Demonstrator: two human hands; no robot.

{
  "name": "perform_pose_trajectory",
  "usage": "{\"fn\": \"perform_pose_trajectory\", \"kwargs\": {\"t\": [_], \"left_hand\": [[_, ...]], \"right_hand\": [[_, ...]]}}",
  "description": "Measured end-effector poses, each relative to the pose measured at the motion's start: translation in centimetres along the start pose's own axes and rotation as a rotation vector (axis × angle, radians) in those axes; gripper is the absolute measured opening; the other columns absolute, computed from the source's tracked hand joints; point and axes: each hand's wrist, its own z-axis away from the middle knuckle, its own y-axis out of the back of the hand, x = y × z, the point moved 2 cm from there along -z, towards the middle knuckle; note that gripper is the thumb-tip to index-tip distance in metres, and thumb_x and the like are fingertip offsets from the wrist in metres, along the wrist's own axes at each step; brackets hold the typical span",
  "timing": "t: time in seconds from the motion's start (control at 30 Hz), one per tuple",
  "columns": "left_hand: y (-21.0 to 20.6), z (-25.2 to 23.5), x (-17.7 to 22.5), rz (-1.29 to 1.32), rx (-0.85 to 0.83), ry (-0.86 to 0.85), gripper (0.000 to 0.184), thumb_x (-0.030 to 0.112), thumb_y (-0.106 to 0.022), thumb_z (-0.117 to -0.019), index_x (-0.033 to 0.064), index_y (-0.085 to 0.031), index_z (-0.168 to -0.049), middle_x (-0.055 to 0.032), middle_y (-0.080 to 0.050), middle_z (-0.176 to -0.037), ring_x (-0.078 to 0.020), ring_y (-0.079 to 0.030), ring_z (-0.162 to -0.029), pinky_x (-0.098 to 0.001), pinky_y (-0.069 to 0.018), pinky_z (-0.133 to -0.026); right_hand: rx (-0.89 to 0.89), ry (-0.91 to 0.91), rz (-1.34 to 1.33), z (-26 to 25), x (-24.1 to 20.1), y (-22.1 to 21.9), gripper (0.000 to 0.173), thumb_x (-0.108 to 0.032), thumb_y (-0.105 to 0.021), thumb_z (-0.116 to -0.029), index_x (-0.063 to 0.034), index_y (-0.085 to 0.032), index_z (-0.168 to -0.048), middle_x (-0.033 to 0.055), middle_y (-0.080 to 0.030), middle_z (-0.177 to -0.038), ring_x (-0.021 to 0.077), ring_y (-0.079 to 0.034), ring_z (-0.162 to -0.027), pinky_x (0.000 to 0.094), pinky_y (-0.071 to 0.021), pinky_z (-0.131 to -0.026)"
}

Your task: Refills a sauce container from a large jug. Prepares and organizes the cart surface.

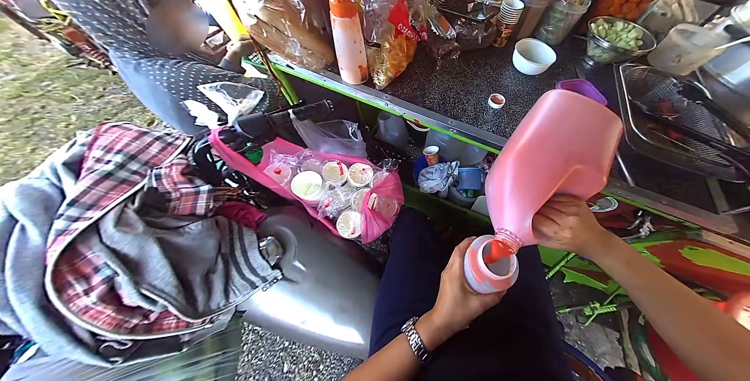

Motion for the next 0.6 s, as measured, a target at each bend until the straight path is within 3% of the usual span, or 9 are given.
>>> {"fn": "perform_pose_trajectory", "kwargs": {"t": [0.6], "left_hand": [[0.05,0.01,0.00,-0.038,0.024,-0.002,0.102,0.027,-0.095,-0.0629,-0.0163,-0.043,-0.139,-0.0230,-0.064,-0.131,-0.0133,-0.063,-0.123,-0.0263,-0.0500,-0.108]], "right_hand": [[0.002,-0.008,-0.032,-0.35,-0.18,0.11,0.025,-0.022,-0.058,-0.0938,-0.0101,-0.063,-0.072,0.0044,-0.060,-0.059,0.0189,-0.060,-0.057,0.0324,-0.0453,-0.055]]}}
